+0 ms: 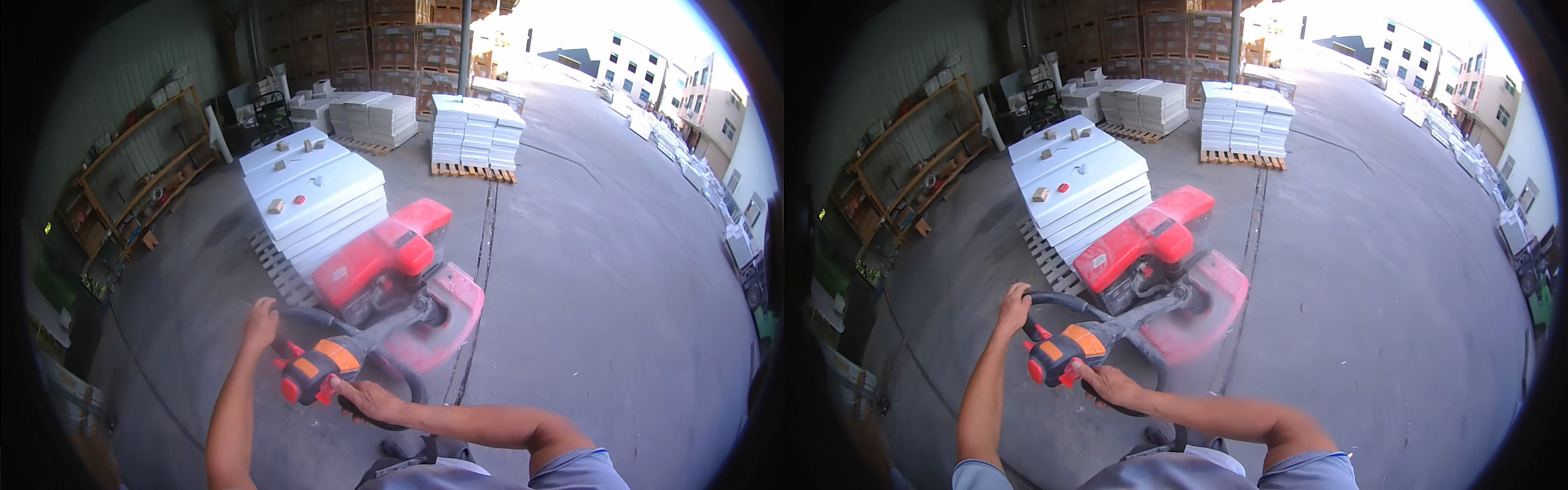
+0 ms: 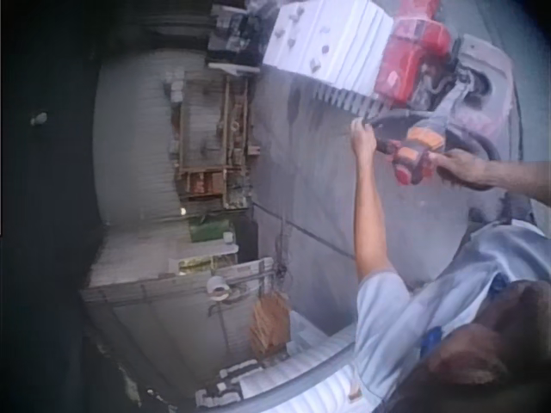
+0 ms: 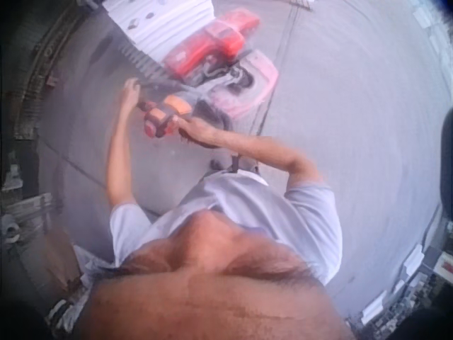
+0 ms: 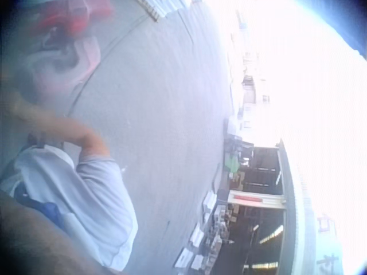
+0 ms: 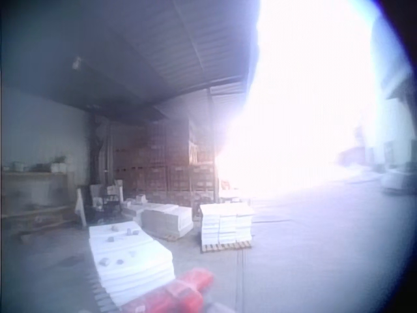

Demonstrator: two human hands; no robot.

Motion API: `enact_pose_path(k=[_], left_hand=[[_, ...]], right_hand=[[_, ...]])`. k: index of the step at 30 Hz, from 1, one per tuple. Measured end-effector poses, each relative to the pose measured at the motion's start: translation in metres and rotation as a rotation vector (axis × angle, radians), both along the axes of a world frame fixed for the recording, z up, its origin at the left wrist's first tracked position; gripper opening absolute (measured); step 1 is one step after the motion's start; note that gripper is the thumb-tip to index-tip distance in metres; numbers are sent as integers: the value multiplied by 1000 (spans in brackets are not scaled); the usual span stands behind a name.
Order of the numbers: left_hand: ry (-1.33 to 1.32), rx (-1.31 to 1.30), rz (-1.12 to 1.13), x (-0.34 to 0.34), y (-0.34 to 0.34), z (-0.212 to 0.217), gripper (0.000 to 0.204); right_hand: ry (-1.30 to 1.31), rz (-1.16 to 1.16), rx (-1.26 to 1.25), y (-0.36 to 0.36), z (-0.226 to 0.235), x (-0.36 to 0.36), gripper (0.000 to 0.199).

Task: The person operates a red electric pallet jack to move stacks of white foam boards on wooden pallets within a warehouse. They reposition a wooden pallet by hand and continue moving the loaded pallet jack to a new location.

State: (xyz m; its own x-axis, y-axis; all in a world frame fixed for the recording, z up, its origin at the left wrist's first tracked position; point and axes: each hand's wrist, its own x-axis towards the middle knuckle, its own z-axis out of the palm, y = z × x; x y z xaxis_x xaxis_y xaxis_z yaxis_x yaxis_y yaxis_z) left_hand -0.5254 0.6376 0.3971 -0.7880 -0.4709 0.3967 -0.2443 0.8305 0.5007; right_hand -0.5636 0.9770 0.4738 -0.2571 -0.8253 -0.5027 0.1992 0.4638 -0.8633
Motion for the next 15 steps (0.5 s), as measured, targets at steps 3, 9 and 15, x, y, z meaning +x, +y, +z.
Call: enact_pose_path(k=[3,9,15], left_hand=[[-125,-122,-259,-54,16,-17,27],[-200,-62,-291,-166,69,-45,47],[-65,-31,-227,-288,130,-119,52]], right_hand=[[123,-18,6,18,-27,-48,82],[808,4,-22,59,-82,-163,59],[1238,-215,244,105,-132,-260,47]])
